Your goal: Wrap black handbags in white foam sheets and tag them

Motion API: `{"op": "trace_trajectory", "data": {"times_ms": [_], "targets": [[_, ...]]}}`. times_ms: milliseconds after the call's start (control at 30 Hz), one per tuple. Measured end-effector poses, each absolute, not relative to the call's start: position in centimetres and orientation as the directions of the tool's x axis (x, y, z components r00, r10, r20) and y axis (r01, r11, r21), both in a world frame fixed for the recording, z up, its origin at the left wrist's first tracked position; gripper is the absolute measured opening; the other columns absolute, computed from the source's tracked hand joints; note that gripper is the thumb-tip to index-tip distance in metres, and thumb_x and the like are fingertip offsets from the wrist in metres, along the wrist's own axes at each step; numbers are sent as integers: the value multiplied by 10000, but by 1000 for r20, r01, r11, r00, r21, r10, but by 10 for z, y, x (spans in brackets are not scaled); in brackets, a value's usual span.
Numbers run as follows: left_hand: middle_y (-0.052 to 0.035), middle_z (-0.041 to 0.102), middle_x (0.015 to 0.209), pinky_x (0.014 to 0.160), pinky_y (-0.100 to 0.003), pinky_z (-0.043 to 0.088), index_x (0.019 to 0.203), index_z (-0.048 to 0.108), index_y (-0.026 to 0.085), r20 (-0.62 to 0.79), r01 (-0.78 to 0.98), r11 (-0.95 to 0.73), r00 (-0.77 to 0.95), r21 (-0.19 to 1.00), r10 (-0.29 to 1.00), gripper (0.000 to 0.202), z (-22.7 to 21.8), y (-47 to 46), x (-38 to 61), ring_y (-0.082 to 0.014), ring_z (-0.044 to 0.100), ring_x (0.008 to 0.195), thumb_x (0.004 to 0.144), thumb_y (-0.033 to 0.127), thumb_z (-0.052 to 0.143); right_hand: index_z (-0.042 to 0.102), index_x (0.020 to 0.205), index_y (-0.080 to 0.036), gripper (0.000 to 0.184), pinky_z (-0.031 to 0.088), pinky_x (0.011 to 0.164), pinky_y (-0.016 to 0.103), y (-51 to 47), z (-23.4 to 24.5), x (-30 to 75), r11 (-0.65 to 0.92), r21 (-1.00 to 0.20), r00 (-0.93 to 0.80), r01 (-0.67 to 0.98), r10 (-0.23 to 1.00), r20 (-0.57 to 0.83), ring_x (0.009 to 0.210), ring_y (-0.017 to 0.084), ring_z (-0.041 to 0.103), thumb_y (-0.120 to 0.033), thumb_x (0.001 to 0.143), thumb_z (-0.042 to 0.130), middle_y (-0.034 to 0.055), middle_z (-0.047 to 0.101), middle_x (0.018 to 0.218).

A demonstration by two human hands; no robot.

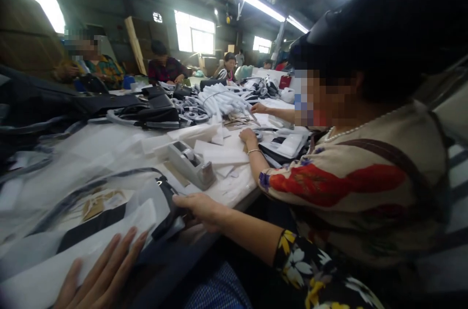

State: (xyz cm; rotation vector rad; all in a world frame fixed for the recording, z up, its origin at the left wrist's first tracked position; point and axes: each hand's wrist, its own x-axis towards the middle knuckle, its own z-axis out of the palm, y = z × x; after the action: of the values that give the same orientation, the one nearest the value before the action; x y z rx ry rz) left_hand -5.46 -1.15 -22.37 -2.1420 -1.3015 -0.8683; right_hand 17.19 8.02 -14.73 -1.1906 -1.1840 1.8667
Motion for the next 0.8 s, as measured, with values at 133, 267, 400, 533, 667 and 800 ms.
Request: {"op": "trace_trajectory", "data": {"times_ms": [133,267,400,533,667,800], "targets": [[-83,513,1456,1239,-461,153,1502,399,223,688,915,-368,375,-166,621,544,-210,-22,-55,-257,499,1328,972,151,495,655,834,-167,259,535,619,212,74,-149,172,-484,-856,-397,-180,833,-387,574,89,561,-415,881,597,-22,630,695],[-94,515,1454,1226,-468,205,1462,457,188,718,925,-342,351,-166,600,481,-203,-23,-53,-267,495,1336,986,212,526,651,813,-155,158,561,647,241,77,-155,168,-567,-751,-403,-339,809,-429,596,120,613,-290,866,587,17,656,691],[-78,522,1451,1219,-463,224,1424,504,196,737,937,-337,293,-94,609,413,-203,-23,-51,-261,479,1350,1014,194,455,638,777,-173,100,568,612,235,70,-149,165,-575,-726,-365,-377,813,-455,582,126,614,-242,845,613,17,651,686],[-79,566,1410,1185,-453,310,1381,550,205,793,936,-349,244,-42,558,385,-200,-25,-53,-254,501,1332,1010,161,460,634,756,-190,128,533,563,189,66,-153,166,-504,-802,-370,-322,846,-384,588,107,588,-298,819,661,-9,630,696],[-82,612,1359,1134,-458,399,1354,573,208,835,926,-374,242,-46,494,372,-193,-25,-57,-261,534,1302,994,151,502,669,828,-198,166,564,659,273,91,-177,172,-184,-982,-362,29,914,-182,684,170,624,-361,817,635,3,664,746],[-84,615,1354,1106,-468,431,1319,600,205,864,930,-367,170,18,474,347,-187,-26,-59,-267,542,1296,989,143,514,677,1135,-210,354,487,1026,434,136,-194,165,327,-881,-330,343,920,212,1112,276,616,-437,880,584,75,681,1159]]}}
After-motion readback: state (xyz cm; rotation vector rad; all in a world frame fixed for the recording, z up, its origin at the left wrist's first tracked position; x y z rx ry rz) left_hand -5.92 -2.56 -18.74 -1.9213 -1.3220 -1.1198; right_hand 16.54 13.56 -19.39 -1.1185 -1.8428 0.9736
